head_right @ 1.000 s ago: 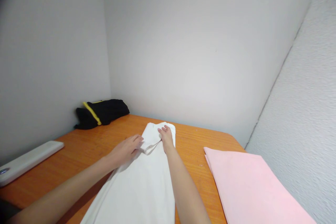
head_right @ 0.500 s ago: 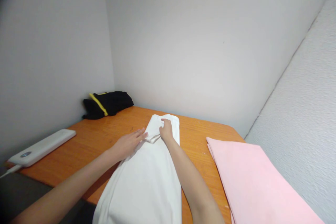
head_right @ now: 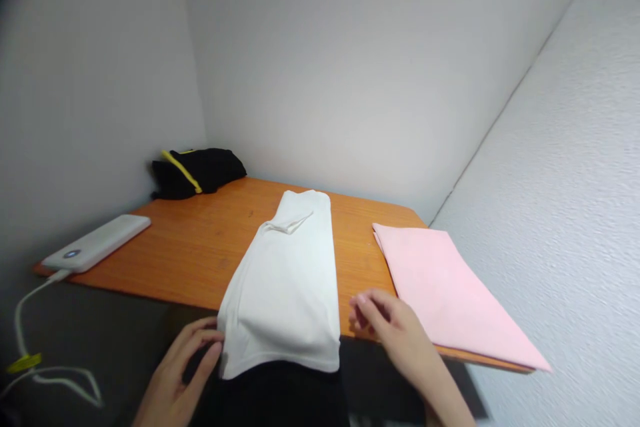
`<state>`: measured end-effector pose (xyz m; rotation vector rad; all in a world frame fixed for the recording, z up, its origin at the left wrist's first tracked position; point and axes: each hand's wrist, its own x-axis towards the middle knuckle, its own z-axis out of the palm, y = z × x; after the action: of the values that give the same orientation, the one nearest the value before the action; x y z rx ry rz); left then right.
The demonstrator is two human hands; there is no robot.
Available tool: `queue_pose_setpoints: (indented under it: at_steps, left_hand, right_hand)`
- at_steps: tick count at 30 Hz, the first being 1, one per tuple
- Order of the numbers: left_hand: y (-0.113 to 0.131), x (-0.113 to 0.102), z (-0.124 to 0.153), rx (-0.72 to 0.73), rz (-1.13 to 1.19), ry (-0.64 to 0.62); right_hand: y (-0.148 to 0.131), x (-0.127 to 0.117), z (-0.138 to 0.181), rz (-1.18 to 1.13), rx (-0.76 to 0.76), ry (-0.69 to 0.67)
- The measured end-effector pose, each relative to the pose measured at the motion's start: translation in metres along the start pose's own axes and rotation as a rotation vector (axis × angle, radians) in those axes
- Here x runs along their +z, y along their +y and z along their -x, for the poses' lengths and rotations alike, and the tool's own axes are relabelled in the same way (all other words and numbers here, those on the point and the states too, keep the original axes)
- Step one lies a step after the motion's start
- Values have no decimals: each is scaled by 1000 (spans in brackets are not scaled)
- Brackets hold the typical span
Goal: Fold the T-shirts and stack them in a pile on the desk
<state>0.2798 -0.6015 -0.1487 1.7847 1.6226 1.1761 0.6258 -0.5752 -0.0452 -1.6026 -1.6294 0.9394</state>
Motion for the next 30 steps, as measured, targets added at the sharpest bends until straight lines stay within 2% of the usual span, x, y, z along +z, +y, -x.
queue_pose_setpoints:
  at_steps: [2,4,7,10,13,17,20,27,30]
  left_hand:
    - [-1,11,1,-28,3,10]
    - [-1,18,-3,-47,37,-14]
    - [3,18,-9,-81,136,-103]
    - [11,10,-10,-152,276,-132]
    - [15,0,-6,-235,417,-149]
    - [6,-6,0,-323,478,-123]
    - [1,-6,3,-338,461,-119]
    - [5,-12,1,-359,440,-61]
    - [-4,-13,1,-391,466,-104]
  right_hand:
    - [25,18,34,-16,129,-19]
    - [47,40,50,-55,184,23]
    - [61,68,52,-184,148,89]
    - [54,87,47,-359,74,80]
    - [44,97,48,-534,82,54]
    - [41,104,55,-766,117,-96]
    - [42,110,56,-867,140,-83]
    - [47,121,51,-766,41,51]
    - [55,124,53,-711,58,14]
